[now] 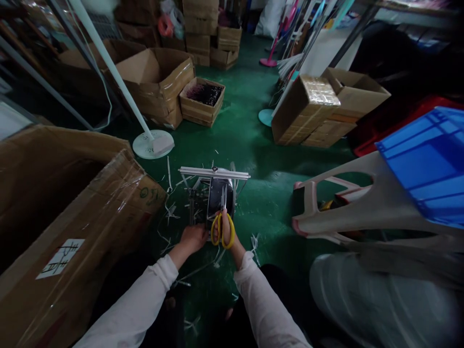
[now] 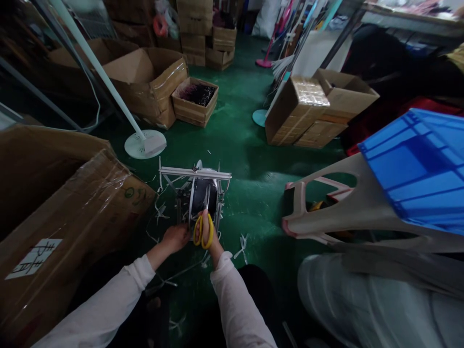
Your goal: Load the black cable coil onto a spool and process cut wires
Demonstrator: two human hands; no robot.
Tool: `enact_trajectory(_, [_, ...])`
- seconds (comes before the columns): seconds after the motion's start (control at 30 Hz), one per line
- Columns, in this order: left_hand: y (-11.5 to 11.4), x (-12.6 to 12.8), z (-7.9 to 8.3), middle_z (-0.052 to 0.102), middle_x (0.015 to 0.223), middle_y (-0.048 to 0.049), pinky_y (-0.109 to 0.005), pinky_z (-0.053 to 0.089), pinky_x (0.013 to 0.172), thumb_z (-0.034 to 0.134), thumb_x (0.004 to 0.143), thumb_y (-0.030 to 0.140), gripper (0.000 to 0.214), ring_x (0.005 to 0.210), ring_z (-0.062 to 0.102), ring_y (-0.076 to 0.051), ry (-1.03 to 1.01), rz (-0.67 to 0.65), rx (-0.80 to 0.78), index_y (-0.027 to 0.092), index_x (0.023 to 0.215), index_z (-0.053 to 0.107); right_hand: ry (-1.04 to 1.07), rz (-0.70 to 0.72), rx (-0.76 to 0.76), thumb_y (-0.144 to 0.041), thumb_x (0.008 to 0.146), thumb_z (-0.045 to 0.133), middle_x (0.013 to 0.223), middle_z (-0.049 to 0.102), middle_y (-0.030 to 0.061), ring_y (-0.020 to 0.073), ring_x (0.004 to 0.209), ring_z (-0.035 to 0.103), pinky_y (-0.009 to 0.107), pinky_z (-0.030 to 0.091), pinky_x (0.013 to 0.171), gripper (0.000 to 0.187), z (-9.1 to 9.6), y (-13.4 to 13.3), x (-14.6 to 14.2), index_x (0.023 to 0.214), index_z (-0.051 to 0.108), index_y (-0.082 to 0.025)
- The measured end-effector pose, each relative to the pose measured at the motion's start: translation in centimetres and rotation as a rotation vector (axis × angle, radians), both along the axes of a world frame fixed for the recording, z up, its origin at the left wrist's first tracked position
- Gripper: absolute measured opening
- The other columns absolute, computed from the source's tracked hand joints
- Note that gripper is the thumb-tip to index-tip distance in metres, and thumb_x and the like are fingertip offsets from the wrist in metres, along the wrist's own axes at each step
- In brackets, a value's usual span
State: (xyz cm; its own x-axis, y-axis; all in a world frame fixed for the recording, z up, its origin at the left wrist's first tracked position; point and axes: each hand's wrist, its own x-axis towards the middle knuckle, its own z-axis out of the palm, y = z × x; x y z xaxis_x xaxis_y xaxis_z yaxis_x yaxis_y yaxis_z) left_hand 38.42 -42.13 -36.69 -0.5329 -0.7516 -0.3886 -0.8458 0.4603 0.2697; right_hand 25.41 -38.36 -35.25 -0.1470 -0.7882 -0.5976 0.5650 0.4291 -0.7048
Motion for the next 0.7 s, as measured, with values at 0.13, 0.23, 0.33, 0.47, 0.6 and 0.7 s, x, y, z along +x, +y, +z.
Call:
enact_trajectory(0.13, [-3.0,0.0,1.1,0.073,0.108,-0.0111,-0.036,0.051,0.082,0.058,0.078,0.036,0.032,0.099,0.069,-0.029,-0.008,-0.035,0.050,0.023,0.106,0.069,0.002,0.010,-0.046,-0.086,0.066,0.051,0.050,0.048,-0.0107,0.0071,0.033,0.039,0.018,0.032,0.031,0.067,0.1,0.5,-0.2,0.093,0.048,-0.025])
enact_trajectory(0.23, [-5.6,-0.3,2.7,0.071,0.115,-0.0111,-0.036,0.046,0.093,0.063,0.073,0.035,0.038,0.109,0.065,-0.029,0.024,-0.054,0.033,0.024,0.109,0.068,-0.025,0.024,-0.061,-0.084,0.068,0.051,0.052,0.048,-0.0106,0.0072,0.034,0.040,0.019,0.033,0.032,0.066,-0.1,0.9,-0.2,0.096,0.048,-0.025])
enact_trajectory(0.33, [-7.9,-0.7,4.0,0.074,0.104,-0.0058,-0.029,0.049,0.083,0.058,0.078,0.033,0.025,0.098,0.068,-0.023,0.044,-0.039,0.050,0.027,0.098,0.071,-0.039,0.014,-0.034,-0.085,0.067,0.052,0.051,0.047,-0.0110,0.0078,0.034,0.041,0.019,0.033,0.032,0.067,-0.2,0.9,-0.2,0.096,0.047,-0.025])
enact_trajectory(0.47, [-9.9,-2.3,5.2,0.074,0.105,-0.0068,-0.029,0.050,0.078,0.028,0.096,0.038,0.043,0.096,0.068,-0.020,0.092,0.071,-0.041,0.023,0.100,0.069,-0.047,0.017,-0.017,-0.086,0.065,0.053,0.050,0.045,-0.0110,0.0081,0.034,0.039,0.019,0.031,0.032,0.068,0.0,0.5,-0.2,0.095,0.046,-0.025])
enact_trajectory(0.6, [-9.9,-4.4,6.0,0.072,0.104,-0.0145,-0.036,0.048,0.084,0.026,0.096,0.037,0.048,0.099,0.067,-0.026,0.108,0.149,-0.223,0.014,0.101,0.068,-0.030,0.007,-0.029,-0.085,0.066,0.052,0.050,0.044,-0.0101,0.0087,0.035,0.039,0.021,0.032,0.033,0.067,0.4,-0.2,-0.6,0.095,0.048,-0.025])
enact_trajectory(0.7, [-8.6,-4.6,5.8,0.073,0.101,-0.0153,-0.037,0.047,0.085,0.027,0.095,0.031,0.045,0.098,0.068,-0.027,0.106,0.135,-0.274,0.012,0.099,0.068,-0.026,0.022,-0.009,-0.086,0.067,0.050,0.051,0.046,-0.0094,0.0097,0.035,0.040,0.022,0.034,0.033,0.068,0.4,-0.7,-0.9,0.097,0.048,-0.025])
